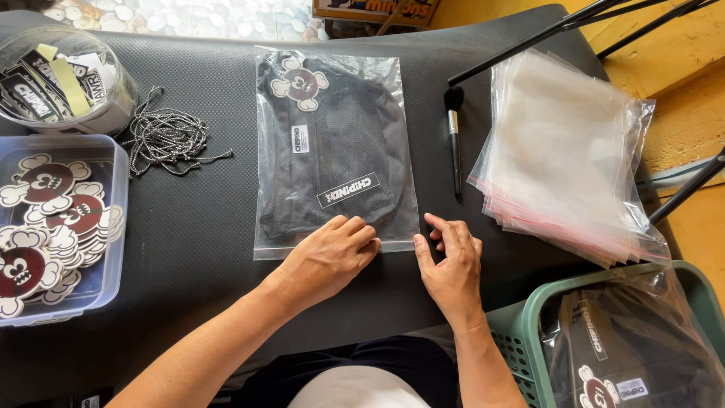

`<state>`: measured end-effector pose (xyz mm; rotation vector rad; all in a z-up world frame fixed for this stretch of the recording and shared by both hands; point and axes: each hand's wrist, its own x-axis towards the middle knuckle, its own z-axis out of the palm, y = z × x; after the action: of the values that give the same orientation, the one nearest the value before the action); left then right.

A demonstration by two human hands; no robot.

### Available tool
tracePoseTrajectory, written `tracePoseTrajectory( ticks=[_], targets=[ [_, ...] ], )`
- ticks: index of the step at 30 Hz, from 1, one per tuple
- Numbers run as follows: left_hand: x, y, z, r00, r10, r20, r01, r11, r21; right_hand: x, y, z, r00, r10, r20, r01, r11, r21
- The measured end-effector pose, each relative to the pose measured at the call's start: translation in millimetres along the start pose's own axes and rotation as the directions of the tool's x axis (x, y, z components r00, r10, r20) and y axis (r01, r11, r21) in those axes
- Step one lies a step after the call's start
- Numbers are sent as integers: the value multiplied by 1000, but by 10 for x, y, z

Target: The person places a small black bag with a cartoon sticker into a clear plastic zip-lock bag. They then add a small rectangular card into the bag and seal it. Finally, they use a brush to wipe the surface of the sealed bag.

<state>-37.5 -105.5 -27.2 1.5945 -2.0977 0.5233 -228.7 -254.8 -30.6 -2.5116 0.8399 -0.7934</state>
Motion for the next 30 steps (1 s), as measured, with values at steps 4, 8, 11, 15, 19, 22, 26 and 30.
tracePoseTrajectory(
  ticks=[4, 8, 11, 15, 19, 22, 26, 30],
  targets=[
    [18, -2, -73, 1000, -5, 7, 4, 998, 61, 22, -11, 7, 999, 25, 22, -26, 1000, 9],
    [-44, -1, 58, 1000, -11, 21, 11, 1000, -11, 16, -12, 20, 998, 47, 49, -47, 999, -8],
    [-36, 4, 54, 999, -16, 39, 17, 1000, -20, 13, 30, 27, 997, 51, 56, -50, 999, -13],
    [-19, 26, 7, 998, -31, 55, 32, 999, -17, 17, -10, -8, 996, 66, 66, -66, 998, 6],
    [-40, 40, 48, 996, -45, 70, 48, 998, -32, 6, -50, 29, 998, 51, 48, -49, 998, -39],
    [-40, 44, 32, 996, -52, 69, 54, 998, -31, 0, -77, 54, 998, 58, 34, -56, 997, -44],
    [-15, 48, -12, 997, -41, 62, 43, 999, -22, -23, -69, 81, 1000, 25, -1, -25, 999, -38],
    [-4, 50, -26, 997, -49, 62, 50, 999, -14, -110, -17, 76, 991, -89, -103, 87, 996, -17]
  ],
)
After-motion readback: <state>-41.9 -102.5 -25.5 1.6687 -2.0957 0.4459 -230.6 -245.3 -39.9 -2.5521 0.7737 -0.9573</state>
